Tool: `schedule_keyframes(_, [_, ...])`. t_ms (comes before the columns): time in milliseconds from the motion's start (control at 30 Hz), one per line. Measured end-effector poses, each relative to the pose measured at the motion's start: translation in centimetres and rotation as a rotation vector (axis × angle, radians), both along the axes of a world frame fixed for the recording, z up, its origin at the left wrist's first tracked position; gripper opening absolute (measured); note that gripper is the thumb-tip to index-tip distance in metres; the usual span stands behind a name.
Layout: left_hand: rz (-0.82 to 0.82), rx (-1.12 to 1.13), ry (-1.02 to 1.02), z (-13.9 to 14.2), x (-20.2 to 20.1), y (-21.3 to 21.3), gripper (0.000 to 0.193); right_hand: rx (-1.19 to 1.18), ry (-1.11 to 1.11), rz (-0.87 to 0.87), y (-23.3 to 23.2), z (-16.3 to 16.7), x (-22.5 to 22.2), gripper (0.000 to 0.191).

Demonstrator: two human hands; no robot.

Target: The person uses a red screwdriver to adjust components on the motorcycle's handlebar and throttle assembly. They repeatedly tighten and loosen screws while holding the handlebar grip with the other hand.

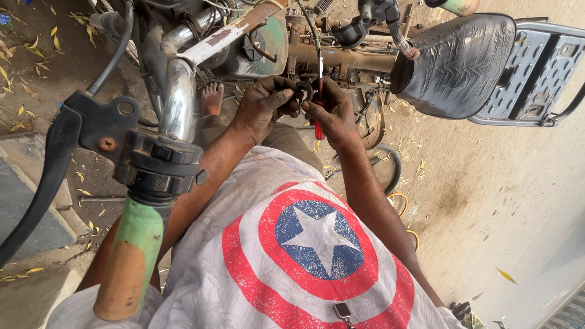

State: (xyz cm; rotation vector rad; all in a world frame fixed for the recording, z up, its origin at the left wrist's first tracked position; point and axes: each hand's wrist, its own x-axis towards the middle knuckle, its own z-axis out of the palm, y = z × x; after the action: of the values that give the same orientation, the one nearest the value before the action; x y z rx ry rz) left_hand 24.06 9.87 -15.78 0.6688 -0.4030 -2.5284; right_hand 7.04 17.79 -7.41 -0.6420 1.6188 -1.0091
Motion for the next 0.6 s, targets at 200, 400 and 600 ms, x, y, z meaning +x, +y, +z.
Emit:
schedule_keyframes(200, [-0.023,0.022,-0.010,-0.01,0.25,-0.15,0.029,0.004,0.030,0.017,0.39,-0.78,-0.29,0.036])
schedule_keyframes(400, [-0.021,0.048,-0.041,-0.22,0.38,-0.39,0.027,0.058,0.041,0.012,0.40,-0.86,-0.06,0.041])
schedule_keyframes(600, [-0.081,0.041,-0.082,-0.58,0.35,-0.52,0.025,0.058,0.099,0.027,0.32,-0.75,-0.07,0.046])
